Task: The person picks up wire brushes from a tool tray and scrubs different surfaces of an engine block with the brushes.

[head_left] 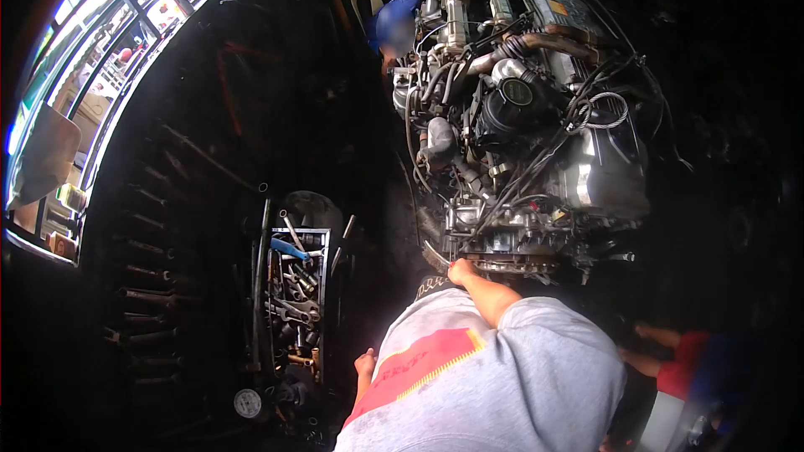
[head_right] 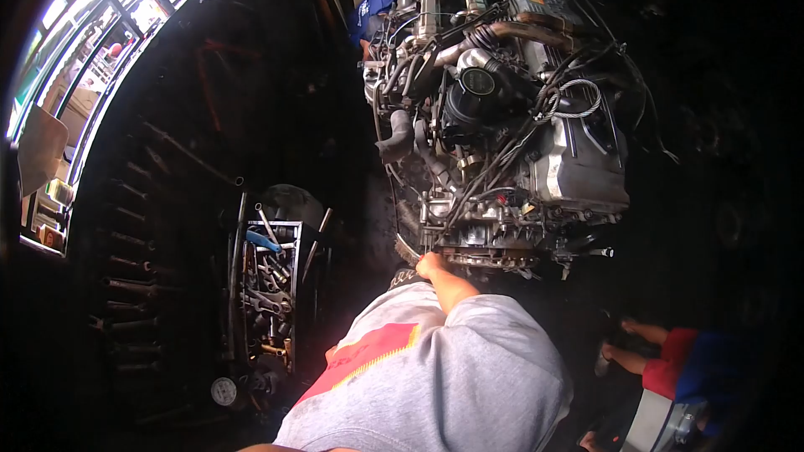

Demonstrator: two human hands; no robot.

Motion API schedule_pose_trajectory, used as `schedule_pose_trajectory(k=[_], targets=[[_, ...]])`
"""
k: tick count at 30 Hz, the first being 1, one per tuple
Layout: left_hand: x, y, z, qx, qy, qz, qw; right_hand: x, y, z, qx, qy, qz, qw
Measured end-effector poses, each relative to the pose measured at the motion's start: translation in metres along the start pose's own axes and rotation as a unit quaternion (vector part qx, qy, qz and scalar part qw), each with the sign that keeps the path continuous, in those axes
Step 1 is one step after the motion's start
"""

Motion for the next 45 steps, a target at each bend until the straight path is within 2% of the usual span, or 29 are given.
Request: schedule_pose_trajectory(k=[5, 11, 17, 25, 29, 31, 33, 34, 36, 39, 42, 44, 45], targets=[[0.033, -0.017, -0.014, -0.006, -0.014, -0.083, 0.996, -0.003, -0.003, -0.004, 0.008, -0.011, 0.027, 1.000], [0.061, -0.026, -0.029, -0.026, -0.118, -0.293, 0.948, 0.004, 0.000, 0.002, 0.015, -0.014, 0.021, 1.000], [0.055, -0.023, -0.040, -0.025, -0.134, -0.306, 0.942, 0.012, 0.005, 0.009, 0.003, -0.014, 0.020, 1.000], [0.037, -0.013, -0.045, -0.031, -0.102, -0.275, 0.956, 0.011, 0.001, 0.003, 0.002, -0.003, 0.005, 1.000], [0.051, -0.018, -0.037, -0.030, -0.077, -0.252, 0.964, 0.001, -0.008, -0.013, 0.020, -0.010, 0.030, 0.999], [0.072, -0.020, -0.026, -0.039, -0.051, -0.253, 0.965, -0.016, -0.011, -0.014, 0.044, -0.077, 0.070, 0.994], [0.111, -0.017, -0.010, -0.116, -0.001, -0.313, 0.943, -0.037, -0.005, -0.012, 0.033, -0.126, 0.130, 0.983], [0.128, -0.013, -0.004, -0.121, 0.011, -0.322, 0.939, -0.052, -0.003, -0.013, 0.036, -0.166, 0.140, 0.975], [0.203, -0.028, -0.025, -0.116, 0.112, -0.269, 0.950, -0.087, -0.010, -0.032, 0.028, -0.226, 0.154, 0.961], [0.288, -0.038, -0.053, -0.138, 0.129, -0.255, 0.948, -0.139, -0.033, -0.071, 0.030, -0.326, 0.162, 0.931], [0.341, -0.036, -0.060, -0.169, 0.193, -0.257, 0.932, -0.168, -0.043, -0.083, -0.045, -0.370, 0.288, 0.882], [0.362, -0.037, -0.060, -0.111, 0.254, -0.325, 0.904, -0.180, -0.047, -0.085, -0.080, -0.440, 0.332, 0.830], [0.372, -0.045, -0.072, -0.071, 0.267, -0.357, 0.892, -0.185, -0.058, -0.094, -0.047, -0.500, 0.302, 0.810]])
Point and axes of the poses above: each hand's wrist, its own z-axis towards the middle knuckle, its own y-axis out of the palm, x = y × z, the point moved 7 cm from there along z, towards the middle knuckle, and after that the axes turned 6 degrees about z, right-handed, at the moved point
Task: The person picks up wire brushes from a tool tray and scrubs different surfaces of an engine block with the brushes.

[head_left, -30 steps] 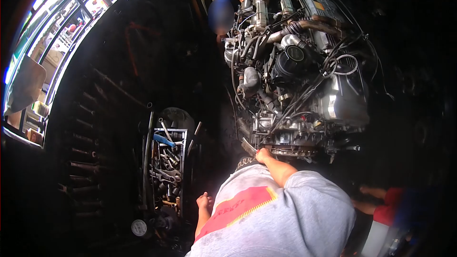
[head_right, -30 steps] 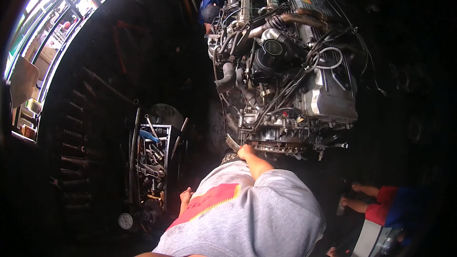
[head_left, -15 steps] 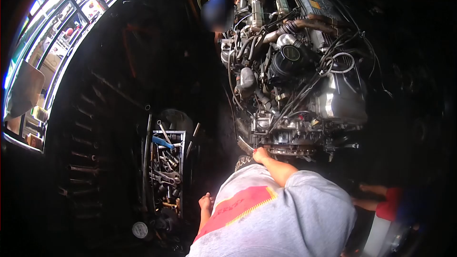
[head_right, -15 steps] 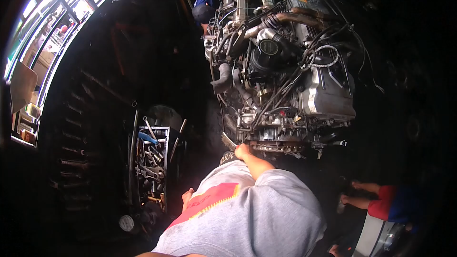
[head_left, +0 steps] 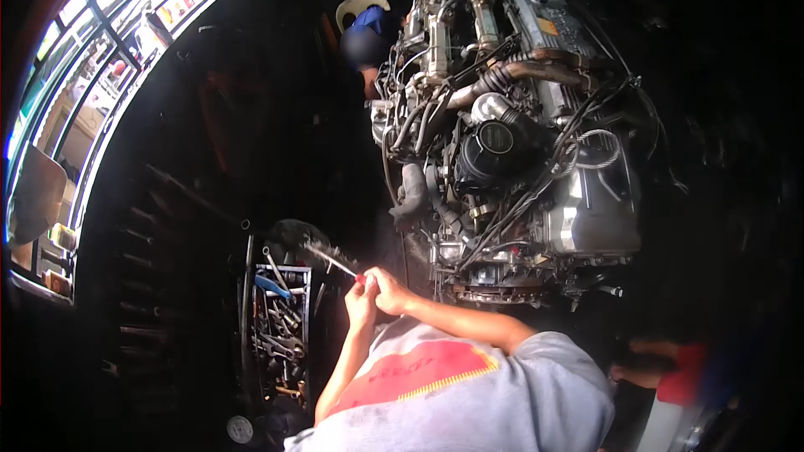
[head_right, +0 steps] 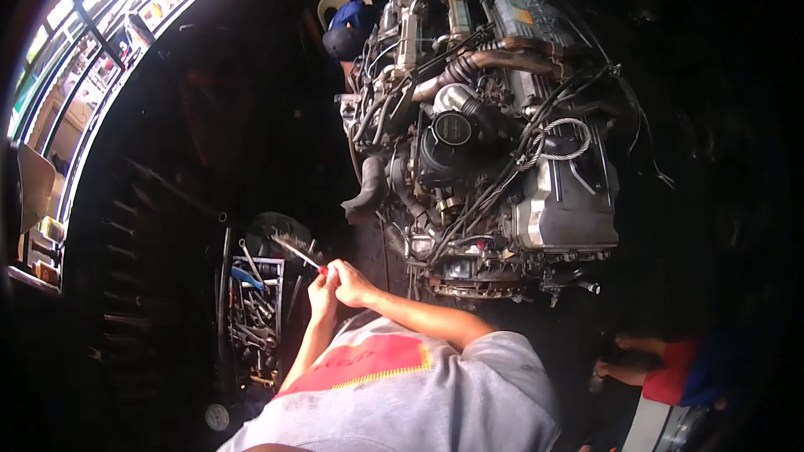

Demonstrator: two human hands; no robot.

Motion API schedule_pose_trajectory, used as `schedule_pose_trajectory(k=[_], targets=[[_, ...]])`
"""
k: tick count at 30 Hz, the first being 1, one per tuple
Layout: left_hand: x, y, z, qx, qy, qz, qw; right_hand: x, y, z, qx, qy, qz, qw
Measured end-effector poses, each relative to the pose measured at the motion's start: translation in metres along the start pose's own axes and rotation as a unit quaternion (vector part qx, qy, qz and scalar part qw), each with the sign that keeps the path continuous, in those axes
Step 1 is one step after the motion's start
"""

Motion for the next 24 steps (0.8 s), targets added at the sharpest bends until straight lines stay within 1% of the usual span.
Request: schedule_pose_trajectory(k=[1, 2, 3, 4, 5, 6, 7, 8, 10, 12, 14, 18, 19, 20, 22, 24], targets=[[0.005, 0.002, 0.000, 0.015, 0.001, -0.038, 0.999, -0.011, -0.003, 0.001, -0.003, -0.013, 0.001, 1.000], [-0.001, 0.002, 0.007, 0.012, 0.037, -0.073, 0.997, -0.025, -0.010, 0.005, -0.005, -0.031, -0.001, 1.000], [0.003, 0.003, 0.014, 0.024, 0.074, -0.088, 0.993, -0.034, -0.016, 0.008, -0.018, -0.012, 0.028, 0.999], [0.016, 0.005, 0.011, 0.039, 0.107, -0.100, 0.988, -0.042, -0.022, 0.008, -0.024, -0.007, 0.029, 0.999], [0.027, 0.008, 0.010, 0.024, 0.106, -0.144, 0.984, -0.052, -0.031, 0.008, -0.017, -0.015, 0.014, 1.000], [0.035, 0.004, 0.015, 0.024, 0.108, -0.114, 0.987, -0.059, -0.041, 0.008, -0.010, -0.025, -0.004, 1.000], [0.048, 0.002, 0.019, 0.041, 0.118, -0.127, 0.984, -0.076, -0.054, 0.004, 0.018, -0.090, -0.090, 0.992], [0.061, -0.001, 0.023, 0.058, 0.129, -0.139, 0.980, -0.086, -0.064, -0.001, 0.021, -0.085, -0.084, 0.993], [0.074, -0.013, 0.039, 0.082, 0.118, -0.096, 0.985, -0.121, -0.085, -0.008, -0.018, -0.010, 0.033, 0.999], [0.094, -0.014, 0.055, 0.106, 0.112, -0.071, 0.986, -0.136, -0.108, -0.016, -0.004, -0.009, 0.119, 0.993], [0.107, -0.011, 0.085, 0.142, 0.154, -0.058, 0.976, -0.150, -0.137, -0.018, 0.052, -0.062, 0.064, 0.995], [0.151, 0.022, 0.135, 0.117, 0.160, 0.015, 0.980, -0.148, -0.181, -0.026, 0.198, -0.080, 0.127, 0.969], [0.155, 0.032, 0.156, 0.100, 0.177, 0.008, 0.979, -0.150, -0.187, -0.028, 0.233, -0.079, 0.140, 0.959], [0.159, 0.041, 0.179, 0.083, 0.197, -0.001, 0.977, -0.157, -0.192, -0.025, 0.243, -0.090, 0.124, 0.958], [0.165, 0.063, 0.221, 0.026, 0.164, -0.026, 0.986, -0.158, -0.199, -0.025, 0.303, -0.102, 0.110, 0.941], [0.174, 0.082, 0.261, -0.026, 0.109, -0.027, 0.993, -0.161, -0.202, -0.013, 0.326, -0.130, 0.090, 0.932]])
Point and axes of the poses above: each hand's wrist, its own z-axis towards the middle knuckle, its own y-axis out of the palm, x = y × z, the point moved 7 cm from there along z, towards the middle knuckle, and after that the axes turned 6 degrees about z, right-handed, at the moved point
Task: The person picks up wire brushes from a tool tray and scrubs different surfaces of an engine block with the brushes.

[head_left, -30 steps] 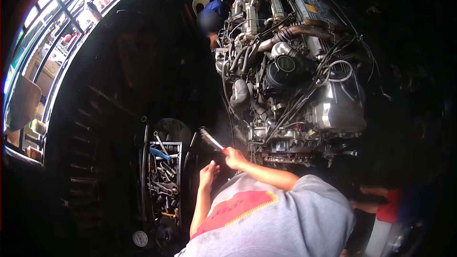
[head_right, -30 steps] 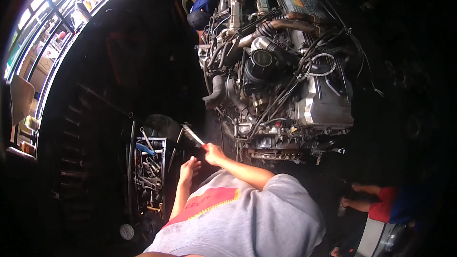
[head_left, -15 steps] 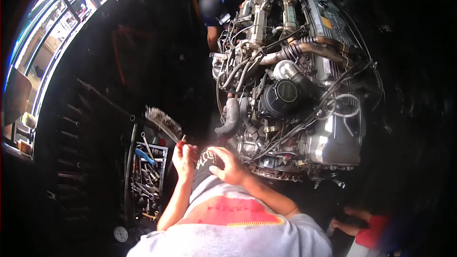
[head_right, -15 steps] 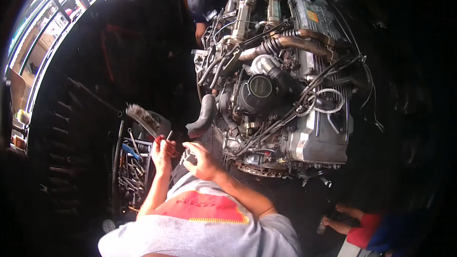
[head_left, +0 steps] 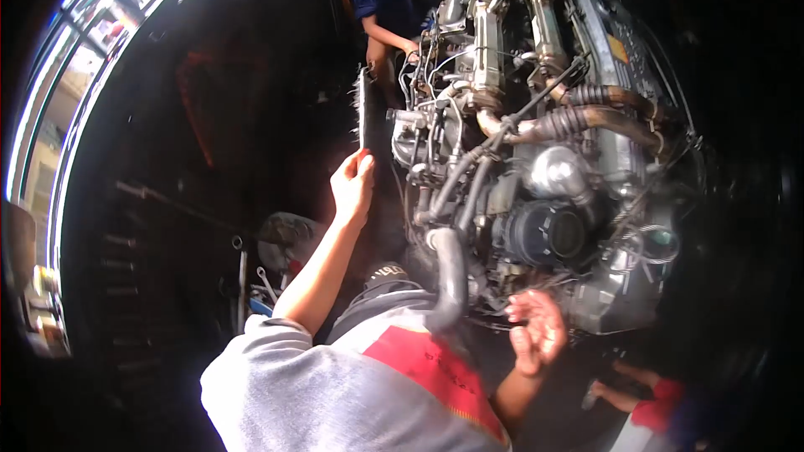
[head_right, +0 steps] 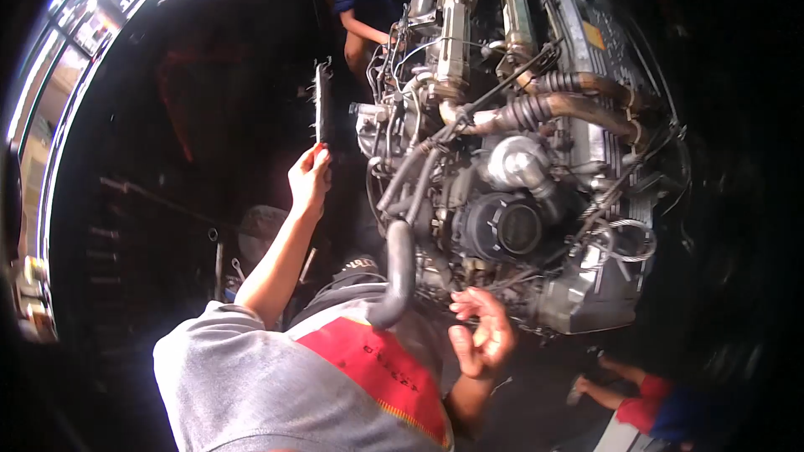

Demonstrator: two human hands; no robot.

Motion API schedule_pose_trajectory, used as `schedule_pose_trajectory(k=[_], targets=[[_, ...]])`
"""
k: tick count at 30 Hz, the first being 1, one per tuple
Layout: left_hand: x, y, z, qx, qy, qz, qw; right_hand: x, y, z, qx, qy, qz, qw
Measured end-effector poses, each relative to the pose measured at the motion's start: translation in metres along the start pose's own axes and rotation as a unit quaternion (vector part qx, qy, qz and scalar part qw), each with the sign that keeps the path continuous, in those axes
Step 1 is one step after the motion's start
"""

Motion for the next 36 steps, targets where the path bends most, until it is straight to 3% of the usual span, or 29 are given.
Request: schedule_pose_trajectory(k=[3, 4, 11, 13, 16, 18, 20, 22, 24, 25, 28, 31, 34, 36], targets=[[0.009, 0.019, 0.057, -0.066, -0.062, 0.025, 0.996, 0.008, 0.011, 0.034, 0.101, -0.013, -0.093, 0.990], [0.003, 0.021, 0.069, -0.089, -0.083, 0.040, 0.992, 0.006, 0.016, 0.041, 0.136, 0.031, -0.158, 0.978], [-0.047, 0.025, 0.134, -0.102, -0.148, -0.010, 0.984, 0.004, 0.031, 0.060, 0.186, 0.107, -0.311, 0.926], [-0.064, 0.020, 0.144, -0.117, -0.116, 0.010, 0.986, -0.002, 0.026, 0.059, 0.234, 0.134, -0.330, 0.905], [-0.078, 0.003, 0.148, -0.113, -0.149, -0.009, 0.982, -0.028, 0.021, 0.071, 0.287, 0.102, -0.387, 0.871], [-0.088, -0.013, 0.153, -0.134, -0.153, 0.059, 0.977, -0.052, 0.023, 0.088, 0.328, 0.031, -0.432, 0.840], [-0.111, -0.021, 0.159, -0.113, -0.145, 0.060, 0.981, -0.068, -0.014, 0.086, 0.369, 0.060, -0.550, 0.747], [-0.133, -0.028, 0.156, -0.104, -0.189, 0.020, 0.976, -0.063, -0.061, 0.087, 0.353, 0.027, -0.571, 0.740], [-0.148, -0.038, 0.155, -0.088, -0.210, 0.039, 0.973, -0.051, -0.103, 0.082, 0.359, 0.123, -0.570, 0.729], [-0.153, -0.044, 0.155, -0.073, -0.226, 0.038, 0.971, -0.046, -0.126, 0.075, 0.353, 0.133, -0.523, 0.764], [-0.166, -0.052, 0.154, -0.074, -0.213, 0.063, 0.972, -0.019, -0.101, 0.080, 0.398, 0.193, -0.595, 0.671], [-0.175, -0.051, 0.151, -0.082, -0.219, 0.107, 0.966, -0.001, -0.080, 0.085, 0.444, 0.232, -0.437, 0.747], [-0.187, -0.044, 0.153, -0.074, -0.206, 0.085, 0.972, 0.011, -0.038, 0.089, 0.550, 0.267, -0.417, 0.672], [-0.206, -0.039, 0.146, -0.064, -0.234, 0.061, 0.968, -0.010, -0.083, 0.073, 0.516, 0.274, -0.476, 0.657]])
Point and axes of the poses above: each hand's wrist, its own z-axis towards the middle knuckle, its own y-axis out of the palm, x = y × z, the point moved 7 cm from there along z, towards the middle knuckle, and after that the axes turned 6 degrees about z, right-handed, at the moved point
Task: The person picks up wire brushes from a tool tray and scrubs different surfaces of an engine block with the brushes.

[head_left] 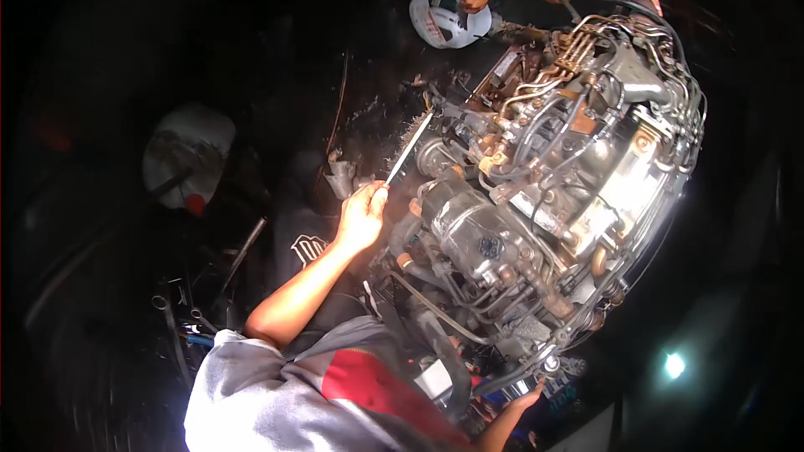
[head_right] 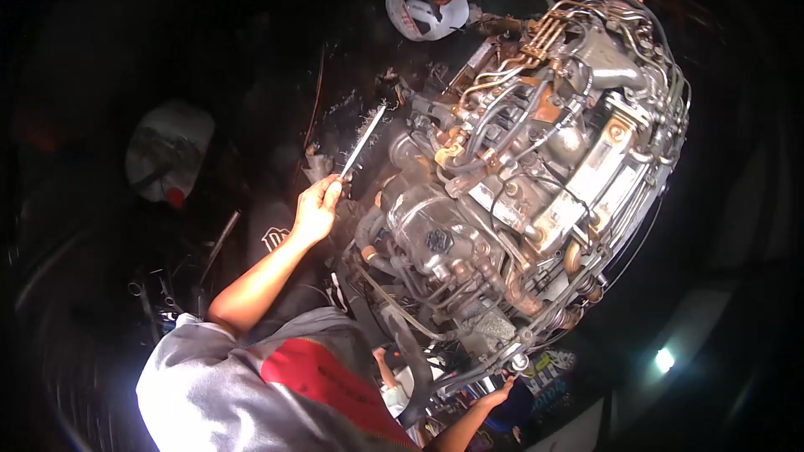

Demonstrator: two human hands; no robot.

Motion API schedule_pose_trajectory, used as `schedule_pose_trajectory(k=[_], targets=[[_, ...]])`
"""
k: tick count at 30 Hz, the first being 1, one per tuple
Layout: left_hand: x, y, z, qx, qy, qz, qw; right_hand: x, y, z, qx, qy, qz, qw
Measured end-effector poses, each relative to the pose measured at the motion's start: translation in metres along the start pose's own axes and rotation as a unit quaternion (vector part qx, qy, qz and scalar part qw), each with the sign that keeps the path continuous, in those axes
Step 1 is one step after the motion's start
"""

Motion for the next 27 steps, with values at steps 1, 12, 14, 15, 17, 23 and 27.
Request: schedule_pose_trajectory(k=[1, 12, 14, 15, 17, 23, 27], targets=[[-0.009, 0.002, 0.004, 0.007, -0.013, -0.019, 1.000, 0.015, -0.013, 0.020, -0.018, 0.009, 0.022, 1.000], [-0.022, 0.045, 0.114, -0.022, 0.018, -0.041, 0.999, 0.029, -0.003, 0.010, -0.106, 0.118, 0.185, 0.970], [-0.019, 0.062, 0.140, -0.030, 0.045, -0.020, 0.998, 0.028, -0.003, 0.010, -0.115, 0.116, 0.186, 0.969], [-0.023, 0.068, 0.144, -0.033, 0.042, -0.024, 0.998, 0.027, -0.007, 0.009, -0.116, 0.114, 0.184, 0.969], [-0.031, 0.083, 0.149, -0.061, 0.006, -0.047, 0.997, 0.025, -0.007, 0.009, -0.119, 0.113, 0.185, 0.969], [-0.074, 0.079, 0.115, -0.051, -0.072, -0.116, 0.989, 0.025, -0.003, 0.010, -0.143, 0.119, 0.203, 0.962], [-0.110, 0.063, 0.084, -0.013, -0.139, -0.096, 0.986, 0.028, -0.010, 0.018, -0.196, 0.114, 0.230, 0.946]])
Point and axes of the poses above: each hand's wrist, its own z-axis towards the middle knuckle, its own y-axis out of the palm, x = y × z, the point moved 7 cm from there along z, towards the middle knuckle, and after that the axes turned 6 degrees about z, right-handed, at the moved point
